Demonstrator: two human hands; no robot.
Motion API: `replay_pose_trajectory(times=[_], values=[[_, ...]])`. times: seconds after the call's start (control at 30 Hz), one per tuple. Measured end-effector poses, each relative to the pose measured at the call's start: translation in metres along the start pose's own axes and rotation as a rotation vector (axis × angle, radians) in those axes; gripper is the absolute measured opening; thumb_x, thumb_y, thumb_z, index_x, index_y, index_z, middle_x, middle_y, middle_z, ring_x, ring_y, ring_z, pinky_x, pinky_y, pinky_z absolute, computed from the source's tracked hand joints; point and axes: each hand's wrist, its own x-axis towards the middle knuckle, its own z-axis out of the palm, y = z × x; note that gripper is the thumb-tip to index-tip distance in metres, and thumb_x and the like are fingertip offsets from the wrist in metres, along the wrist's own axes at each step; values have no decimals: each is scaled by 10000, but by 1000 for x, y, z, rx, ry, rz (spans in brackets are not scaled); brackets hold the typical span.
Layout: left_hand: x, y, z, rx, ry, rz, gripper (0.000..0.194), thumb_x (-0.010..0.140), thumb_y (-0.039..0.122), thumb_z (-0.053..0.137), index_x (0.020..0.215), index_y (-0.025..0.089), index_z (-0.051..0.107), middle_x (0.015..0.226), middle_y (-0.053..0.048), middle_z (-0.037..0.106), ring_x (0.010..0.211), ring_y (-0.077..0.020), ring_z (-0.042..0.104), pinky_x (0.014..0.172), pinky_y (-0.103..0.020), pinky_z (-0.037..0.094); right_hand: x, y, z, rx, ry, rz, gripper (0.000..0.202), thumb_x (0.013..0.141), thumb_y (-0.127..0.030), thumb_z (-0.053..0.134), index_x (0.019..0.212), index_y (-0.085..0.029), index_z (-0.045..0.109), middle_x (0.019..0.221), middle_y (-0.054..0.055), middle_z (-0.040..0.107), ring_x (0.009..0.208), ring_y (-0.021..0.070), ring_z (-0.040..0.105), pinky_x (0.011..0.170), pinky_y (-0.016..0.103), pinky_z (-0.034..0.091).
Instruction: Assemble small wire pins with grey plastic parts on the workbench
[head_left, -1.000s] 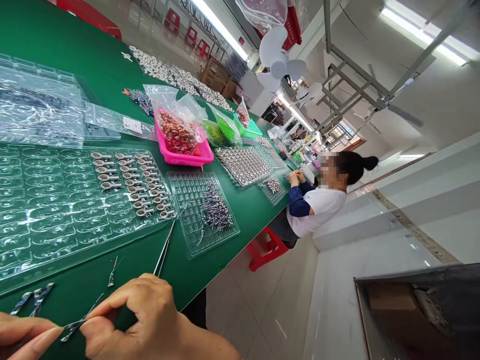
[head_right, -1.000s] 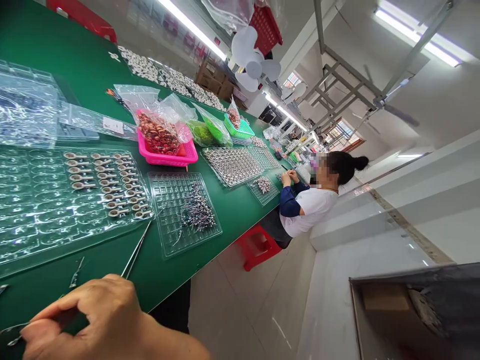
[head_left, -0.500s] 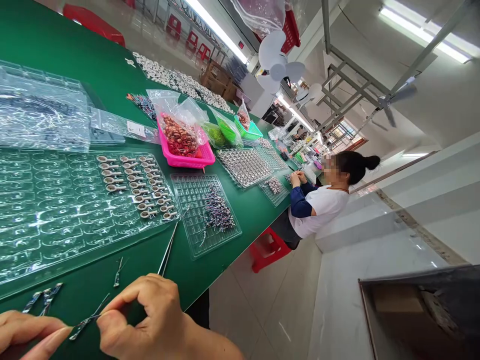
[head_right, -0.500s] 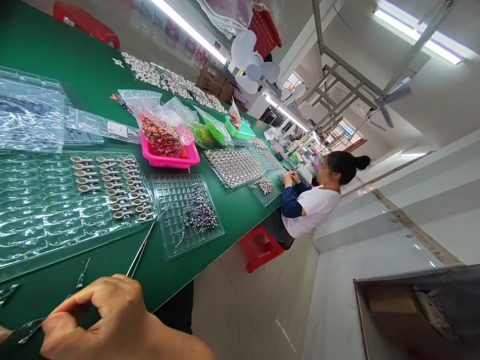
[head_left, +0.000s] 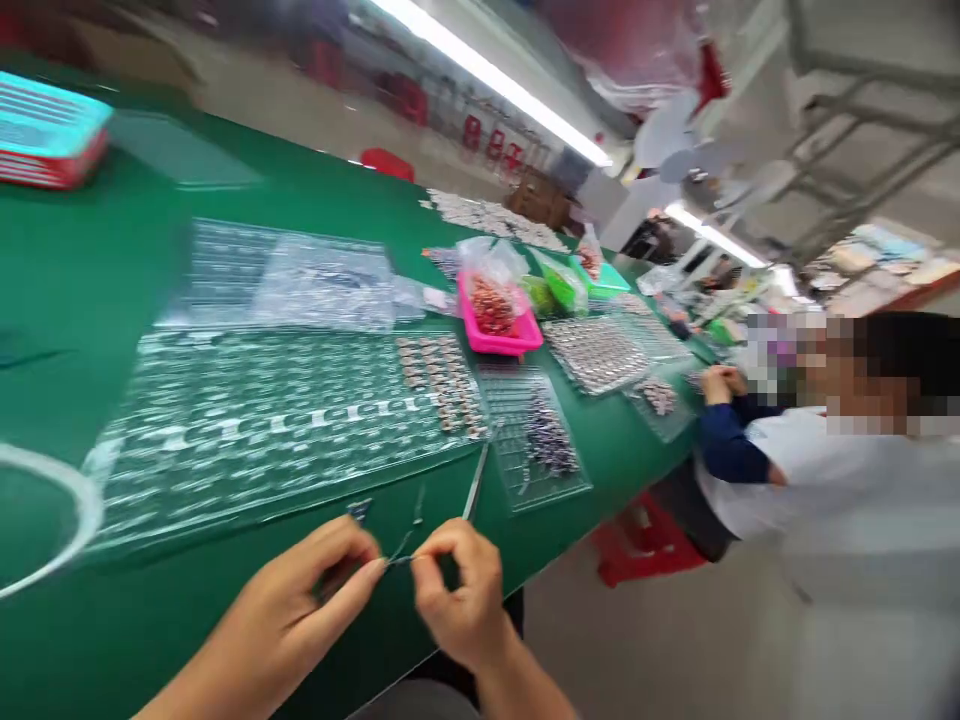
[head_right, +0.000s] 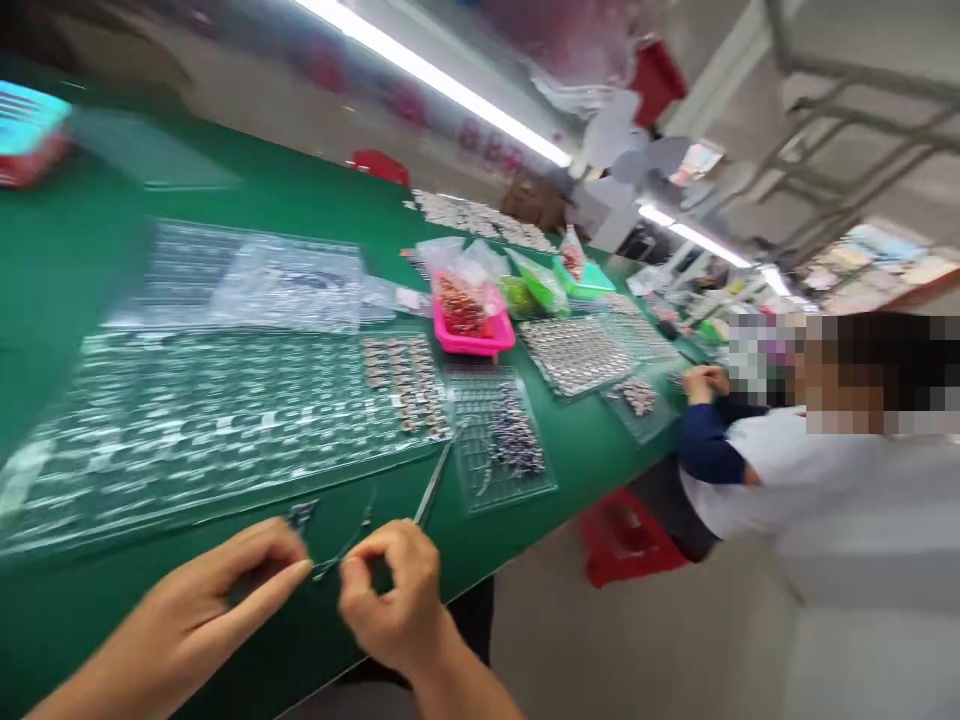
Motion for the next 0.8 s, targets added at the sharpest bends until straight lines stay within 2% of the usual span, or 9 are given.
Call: replay_pose_trajectory(times=[0.1, 0.27, 0.4, 0.53, 0.63, 0.8], values=[[5, 15, -8, -4, -33, -86, 266, 900, 359, 498, 698, 199, 562, 659, 18, 499, 613, -146, 488, 580, -231, 404, -1, 1, -6, 40, -66, 53, 92, 874, -145, 540, 817, -210, 571, 739, -10, 611, 686, 118, 588, 665, 241, 474], [6, 17, -16, -131, -19, -201, 232, 895, 343, 500, 722, 193, 537, 704, 18, 498, 645, -140, 457, 609, -243, 379, -3, 4, -10, 82, -87, 63, 101, 920, -131, 521, 915, -212, 582, 809, 0, 612, 733, 122, 597, 669, 242, 483], [6, 17, -19, -284, -111, -249, 288, 918, 433, 498, 809, 184, 592, 749, 7, 541, 700, -152, 476, 651, -257, 391, -4, 6, -10, 72, -108, 6, 157, 923, -109, 529, 1013, -219, 596, 887, 22, 645, 818, 144, 638, 717, 267, 516], [7, 17, -17, -327, -232, -297, 362, 914, 499, 506, 848, 173, 650, 755, 3, 554, 703, -153, 458, 646, -266, 368, -3, 6, -8, 63, -134, -98, 218, 918, -82, 538, 1076, -225, 589, 907, 33, 667, 856, 163, 658, 743, 299, 540], [8, 16, -17, -373, -272, -333, 346, 885, 489, 538, 816, 167, 646, 730, 7, 541, 700, -151, 442, 653, -270, 359, -3, 5, -8, 44, -130, -146, 237, 922, -81, 538, 1102, -229, 584, 918, 38, 680, 862, 169, 666, 746, 315, 553], [10, 16, -17, -489, -298, -405, 308, 815, 470, 610, 780, 165, 598, 667, 39, 450, 613, -122, 351, 568, -256, 290, -2, 4, -8, 22, -138, -145, 236, 930, -93, 539, 1110, -242, 577, 911, 37, 686, 851, 170, 669, 730, 320, 556]])
